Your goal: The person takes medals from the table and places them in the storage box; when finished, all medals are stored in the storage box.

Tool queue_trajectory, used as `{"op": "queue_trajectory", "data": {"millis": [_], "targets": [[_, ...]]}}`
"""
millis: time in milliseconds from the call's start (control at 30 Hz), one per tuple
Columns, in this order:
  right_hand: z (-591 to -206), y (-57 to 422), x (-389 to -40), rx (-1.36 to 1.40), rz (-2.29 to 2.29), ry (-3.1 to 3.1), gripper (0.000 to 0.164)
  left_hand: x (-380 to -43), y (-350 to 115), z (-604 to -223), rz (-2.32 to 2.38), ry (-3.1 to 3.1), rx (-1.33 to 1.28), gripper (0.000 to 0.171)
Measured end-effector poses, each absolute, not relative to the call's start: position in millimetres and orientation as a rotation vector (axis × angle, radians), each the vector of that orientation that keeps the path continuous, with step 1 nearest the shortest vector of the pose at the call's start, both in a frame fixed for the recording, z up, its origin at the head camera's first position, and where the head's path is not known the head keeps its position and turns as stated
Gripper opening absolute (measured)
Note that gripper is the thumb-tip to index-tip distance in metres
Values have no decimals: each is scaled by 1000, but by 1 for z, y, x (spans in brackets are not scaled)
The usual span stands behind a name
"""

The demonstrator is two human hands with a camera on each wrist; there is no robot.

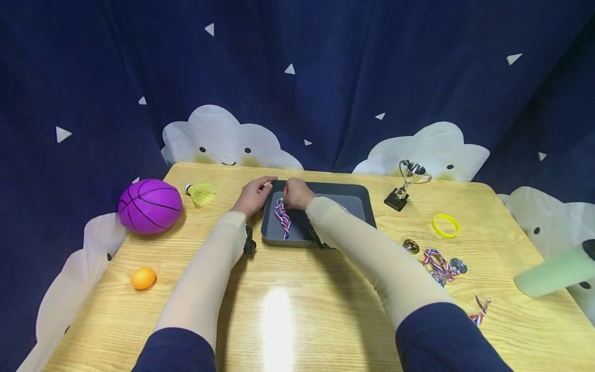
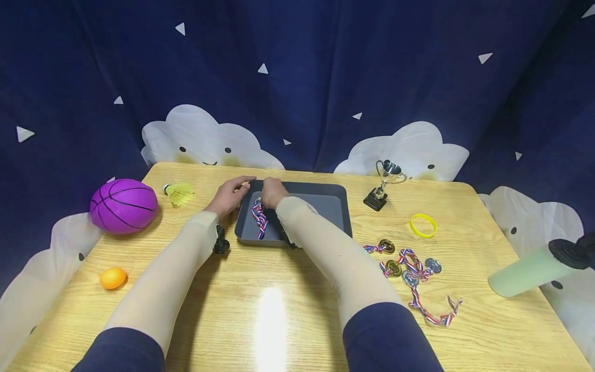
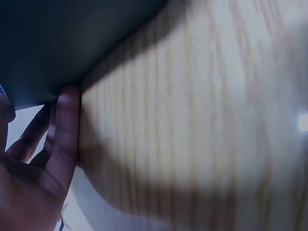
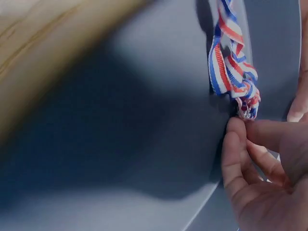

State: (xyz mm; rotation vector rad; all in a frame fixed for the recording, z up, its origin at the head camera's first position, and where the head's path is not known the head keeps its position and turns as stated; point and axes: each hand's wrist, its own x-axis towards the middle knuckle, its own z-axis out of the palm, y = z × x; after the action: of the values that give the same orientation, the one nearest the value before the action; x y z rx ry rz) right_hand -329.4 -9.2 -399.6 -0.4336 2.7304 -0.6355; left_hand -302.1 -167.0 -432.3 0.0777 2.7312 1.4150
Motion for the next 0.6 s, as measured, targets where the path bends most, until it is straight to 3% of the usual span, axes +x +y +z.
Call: {"op": "queue_trajectory", "data": {"millis": [233, 333, 600], "targets": [[-378, 11, -322, -506, -787, 2649, 12, -305, -167, -434, 1415, 2743, 101, 43], [-360, 32, -318, -574, -904, 2589, 11, -306, -167, -434, 1421, 2738, 97, 43], [-332, 145, -299, -736, -1004, 2559, 15, -302, -166, -434, 1424, 2709, 62, 44]]}}
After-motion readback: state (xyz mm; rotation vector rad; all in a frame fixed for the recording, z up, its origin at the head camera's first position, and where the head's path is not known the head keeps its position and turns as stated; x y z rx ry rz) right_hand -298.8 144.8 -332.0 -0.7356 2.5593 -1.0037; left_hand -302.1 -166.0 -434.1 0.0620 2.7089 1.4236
